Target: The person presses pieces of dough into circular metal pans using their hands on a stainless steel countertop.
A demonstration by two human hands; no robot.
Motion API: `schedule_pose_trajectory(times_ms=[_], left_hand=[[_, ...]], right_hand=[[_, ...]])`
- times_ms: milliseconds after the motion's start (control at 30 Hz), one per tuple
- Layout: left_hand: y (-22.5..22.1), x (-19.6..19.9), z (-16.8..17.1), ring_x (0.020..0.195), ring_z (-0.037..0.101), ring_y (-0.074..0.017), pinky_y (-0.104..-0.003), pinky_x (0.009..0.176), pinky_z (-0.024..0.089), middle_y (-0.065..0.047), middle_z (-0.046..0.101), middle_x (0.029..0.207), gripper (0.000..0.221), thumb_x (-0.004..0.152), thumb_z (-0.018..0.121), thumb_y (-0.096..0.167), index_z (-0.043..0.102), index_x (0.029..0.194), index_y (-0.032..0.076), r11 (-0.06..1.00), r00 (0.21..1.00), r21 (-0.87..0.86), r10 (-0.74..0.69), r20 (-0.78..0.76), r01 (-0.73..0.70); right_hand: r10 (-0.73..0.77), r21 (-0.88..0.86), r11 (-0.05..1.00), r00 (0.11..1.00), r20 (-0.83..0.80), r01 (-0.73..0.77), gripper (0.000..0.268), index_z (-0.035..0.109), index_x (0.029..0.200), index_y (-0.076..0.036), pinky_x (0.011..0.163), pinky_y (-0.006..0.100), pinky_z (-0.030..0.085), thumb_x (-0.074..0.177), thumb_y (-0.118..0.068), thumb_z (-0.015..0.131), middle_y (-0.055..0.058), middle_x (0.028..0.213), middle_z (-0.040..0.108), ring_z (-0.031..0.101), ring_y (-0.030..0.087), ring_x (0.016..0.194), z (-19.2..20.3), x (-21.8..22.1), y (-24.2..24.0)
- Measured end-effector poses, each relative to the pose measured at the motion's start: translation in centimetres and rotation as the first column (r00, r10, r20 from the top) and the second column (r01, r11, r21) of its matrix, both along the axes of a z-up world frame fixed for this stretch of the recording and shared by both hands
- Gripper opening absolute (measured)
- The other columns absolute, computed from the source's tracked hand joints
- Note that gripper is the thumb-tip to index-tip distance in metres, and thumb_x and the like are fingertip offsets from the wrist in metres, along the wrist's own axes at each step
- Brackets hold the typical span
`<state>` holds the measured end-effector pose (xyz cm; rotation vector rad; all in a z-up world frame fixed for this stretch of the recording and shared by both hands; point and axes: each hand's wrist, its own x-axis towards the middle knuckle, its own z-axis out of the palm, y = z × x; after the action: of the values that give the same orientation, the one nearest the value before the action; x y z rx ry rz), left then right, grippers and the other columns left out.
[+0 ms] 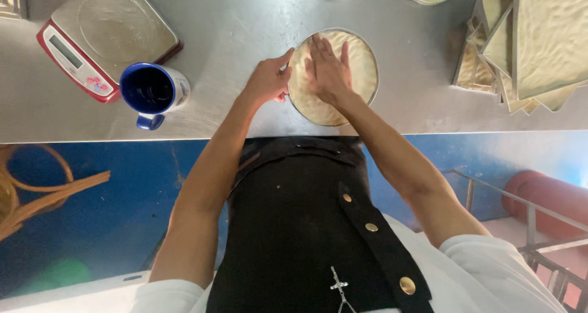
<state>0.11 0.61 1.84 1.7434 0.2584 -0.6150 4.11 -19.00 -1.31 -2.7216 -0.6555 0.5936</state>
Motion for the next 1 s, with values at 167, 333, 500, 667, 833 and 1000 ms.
schedule_pose_trajectory(times_ms=[167,333,500,667,833,1000], left_hand=[[-0.2,0.9,0.0,0.047,0.066,-0.0161,-0.032,0.051,0.060,-0.011,0.067,0.065,0.051,0.102,0.052,0.018,0.050,0.153,0.020,0.998,0.999,0.054,-0.040,0.008,0.039],[-0.3,-0.4,-0.4,0.048,0.065,-0.0157,-0.032,0.050,0.060,-0.010,0.068,0.068,0.051,0.104,0.050,0.018,0.047,0.155,0.019,0.999,1.000,0.020,-0.027,0.004,0.027],[-0.2,-0.1,-0.5,0.047,0.064,-0.0171,-0.032,0.050,0.059,-0.011,0.068,0.067,0.051,0.105,0.050,0.020,0.044,0.156,0.018,1.000,0.999,0.018,-0.006,-0.053,0.007],[-0.5,1.4,0.1,0.051,0.065,-0.0138,-0.032,0.049,0.060,-0.010,0.070,0.070,0.055,0.103,0.050,0.018,0.041,0.157,0.016,0.999,0.999,-0.025,0.043,0.014,-0.042],[-0.7,0.9,1.3,0.047,0.065,-0.0155,-0.031,0.051,0.060,-0.010,0.069,0.065,0.058,0.100,0.052,0.014,0.042,0.157,0.016,1.000,1.000,0.017,0.025,0.012,-0.025],[-1.1,-1.0,-0.3,0.043,0.062,-0.0160,-0.031,0.049,0.058,-0.009,0.065,0.061,0.056,0.102,0.045,0.018,0.039,0.158,0.018,0.997,0.999,0.060,-0.045,-0.025,0.046]], right_hand=[[0.089,-0.048,0.995,0.993,0.074,-0.086,0.064,0.033,0.157,-0.003,0.121,0.065,0.004,0.103,-0.037,0.033,0.014,0.166,0.031,0.026,0.033,0.154,0.9,-0.8,1.4],[0.049,0.012,0.999,0.997,0.066,-0.050,0.062,0.036,0.158,-0.002,0.124,0.064,0.005,0.107,-0.036,0.033,0.015,0.164,0.037,0.028,0.035,0.156,1.1,-2.8,1.6],[-0.030,0.049,0.998,0.999,0.012,0.030,0.057,0.043,0.153,-0.002,0.127,0.064,0.008,0.104,-0.030,0.035,0.013,0.161,0.045,0.033,0.032,0.156,0.9,-1.6,1.6],[-0.008,0.072,0.997,0.995,0.102,0.001,0.058,0.042,0.156,-0.006,0.128,0.063,0.014,0.104,-0.031,0.040,0.013,0.163,0.042,0.039,0.029,0.152,0.2,0.5,1.1],[-0.034,0.066,0.998,0.968,0.250,0.018,0.061,0.038,0.157,0.000,0.121,0.064,0.016,0.105,-0.030,0.045,0.019,0.166,0.032,0.029,0.039,0.155,-0.1,-2.2,-0.9],[-0.145,0.256,0.959,0.987,0.066,0.123,0.060,0.033,0.164,-0.002,0.133,0.062,0.015,0.114,-0.035,0.037,0.016,0.172,0.030,0.025,0.036,0.163,0.2,-6.1,-3.3]])
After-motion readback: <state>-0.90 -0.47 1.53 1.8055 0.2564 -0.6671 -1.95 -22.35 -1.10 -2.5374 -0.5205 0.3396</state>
